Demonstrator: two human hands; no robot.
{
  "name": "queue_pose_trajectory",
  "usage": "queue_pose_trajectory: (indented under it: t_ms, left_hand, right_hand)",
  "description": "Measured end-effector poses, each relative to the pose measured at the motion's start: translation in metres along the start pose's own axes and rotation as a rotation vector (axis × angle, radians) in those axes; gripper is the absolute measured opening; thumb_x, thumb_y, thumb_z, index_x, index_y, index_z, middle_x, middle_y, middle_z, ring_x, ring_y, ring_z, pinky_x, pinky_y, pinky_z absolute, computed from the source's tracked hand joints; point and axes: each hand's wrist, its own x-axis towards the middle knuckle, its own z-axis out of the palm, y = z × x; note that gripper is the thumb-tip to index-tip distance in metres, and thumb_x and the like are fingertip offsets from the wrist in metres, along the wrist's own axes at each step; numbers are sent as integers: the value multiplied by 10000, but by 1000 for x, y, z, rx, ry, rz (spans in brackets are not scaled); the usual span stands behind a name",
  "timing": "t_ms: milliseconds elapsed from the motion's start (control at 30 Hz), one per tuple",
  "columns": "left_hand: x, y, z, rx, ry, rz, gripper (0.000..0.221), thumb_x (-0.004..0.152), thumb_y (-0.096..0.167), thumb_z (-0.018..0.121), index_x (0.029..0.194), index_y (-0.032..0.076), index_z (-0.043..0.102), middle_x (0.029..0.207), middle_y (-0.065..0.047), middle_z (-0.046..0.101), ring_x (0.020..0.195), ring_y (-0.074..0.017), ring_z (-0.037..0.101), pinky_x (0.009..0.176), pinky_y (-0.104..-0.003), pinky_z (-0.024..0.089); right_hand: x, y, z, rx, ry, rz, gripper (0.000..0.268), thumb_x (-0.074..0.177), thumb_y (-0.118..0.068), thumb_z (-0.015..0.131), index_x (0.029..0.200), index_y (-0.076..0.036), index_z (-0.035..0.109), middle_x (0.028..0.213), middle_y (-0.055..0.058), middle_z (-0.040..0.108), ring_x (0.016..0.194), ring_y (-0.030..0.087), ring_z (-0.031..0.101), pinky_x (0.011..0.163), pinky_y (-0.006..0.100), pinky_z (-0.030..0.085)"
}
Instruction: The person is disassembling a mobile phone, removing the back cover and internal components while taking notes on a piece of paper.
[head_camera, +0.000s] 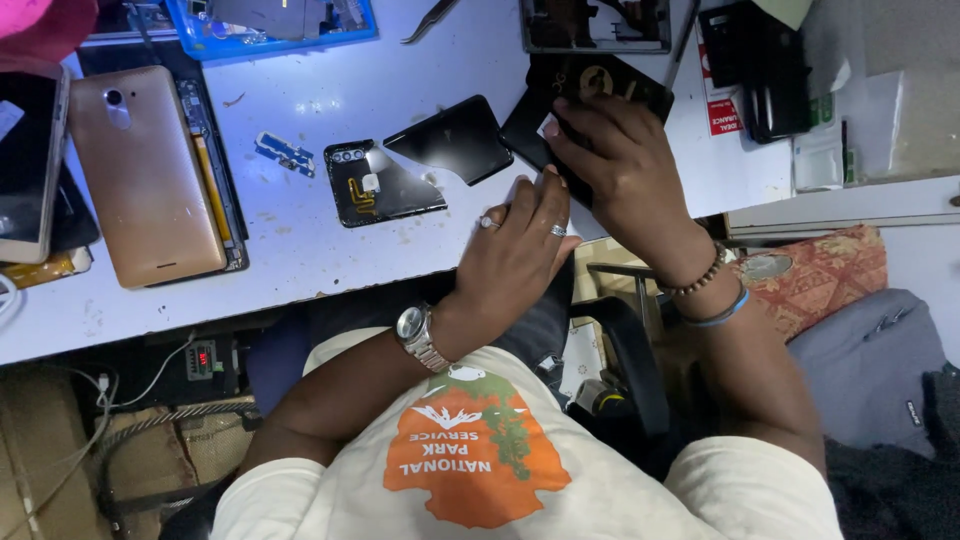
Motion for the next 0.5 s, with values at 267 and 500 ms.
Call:
queue_pose_trajectory:
  t_ms: [267, 500]
  left_hand:
    - [-2, -2, -4, 44, -3, 13, 671, 1117, 626, 554, 1549, 112, 567, 1552, -43, 572, 1334, -192, 586, 872, -294, 470]
    - [-17, -14, -14, -757, 176, -64, 401, 1121, 228, 617, 1455, 7, 604, 1480, -185, 564, 1333, -378, 604, 1105, -520, 554]
  right_hand:
    - [-5, -16, -18, 171, -13, 151, 295, 1118, 62, 656, 1409, 105, 637, 1402, 305, 624, 1288, 504, 623, 1052, 600, 547]
    - [-29, -28, -18, 127, -255, 418, 865, 1023, -451, 772, 1571, 122, 425, 1553, 311, 548, 1380, 478, 541, 1146, 562, 431]
